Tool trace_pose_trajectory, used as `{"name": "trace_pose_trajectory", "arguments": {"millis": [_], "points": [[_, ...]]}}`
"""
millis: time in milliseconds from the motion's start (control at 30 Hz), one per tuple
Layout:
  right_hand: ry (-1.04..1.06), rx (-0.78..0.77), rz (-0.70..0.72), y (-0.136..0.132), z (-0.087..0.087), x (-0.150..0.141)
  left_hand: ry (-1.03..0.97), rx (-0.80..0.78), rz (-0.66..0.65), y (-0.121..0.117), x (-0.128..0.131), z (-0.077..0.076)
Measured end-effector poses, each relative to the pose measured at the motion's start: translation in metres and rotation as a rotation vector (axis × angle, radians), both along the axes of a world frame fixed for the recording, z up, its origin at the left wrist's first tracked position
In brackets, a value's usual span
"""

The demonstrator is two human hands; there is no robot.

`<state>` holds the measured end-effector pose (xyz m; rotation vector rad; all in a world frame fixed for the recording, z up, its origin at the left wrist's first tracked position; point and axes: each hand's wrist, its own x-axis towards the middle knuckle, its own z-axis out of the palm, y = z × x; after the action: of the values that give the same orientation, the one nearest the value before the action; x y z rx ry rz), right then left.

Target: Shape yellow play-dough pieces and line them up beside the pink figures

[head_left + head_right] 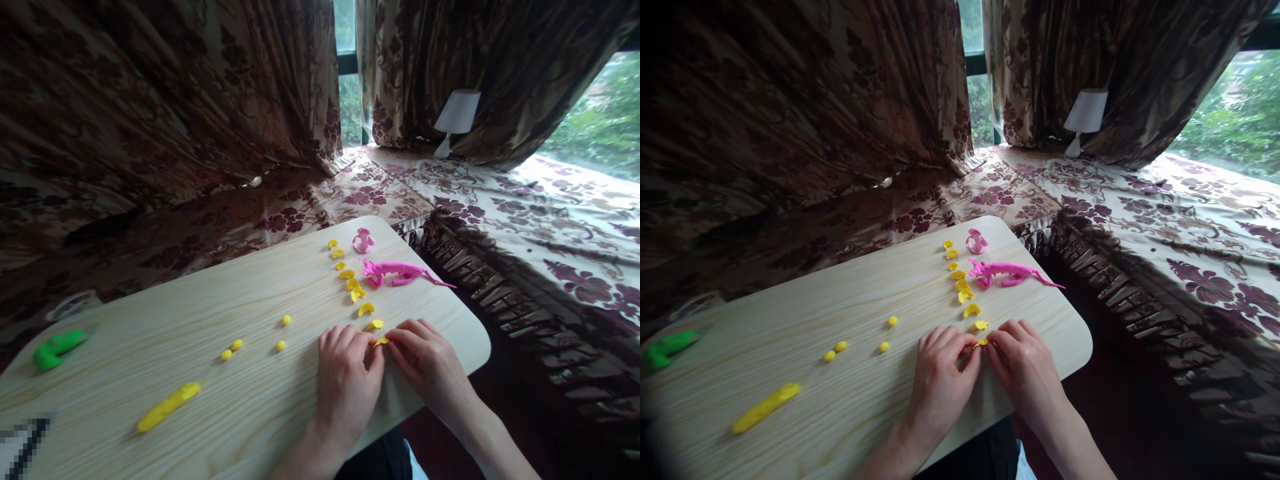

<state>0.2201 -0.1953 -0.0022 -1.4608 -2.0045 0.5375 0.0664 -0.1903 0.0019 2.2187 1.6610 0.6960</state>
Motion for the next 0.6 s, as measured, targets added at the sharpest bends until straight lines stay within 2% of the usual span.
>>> {"name": "trace_pose_trajectory", "arguments": {"millis": [400,600], "points": [[-0.107,-0.013,-0.015,0.0040,-0.0003,-0.0030,0.038,0.005,0.015,0.0023,-0.0010,-0.0021],[-0.084,0.006,-0.009,0.0015,0.0010,-0.0033,0.023,0.021,0.011,0.0000,-0.0029,0.0001]]}}
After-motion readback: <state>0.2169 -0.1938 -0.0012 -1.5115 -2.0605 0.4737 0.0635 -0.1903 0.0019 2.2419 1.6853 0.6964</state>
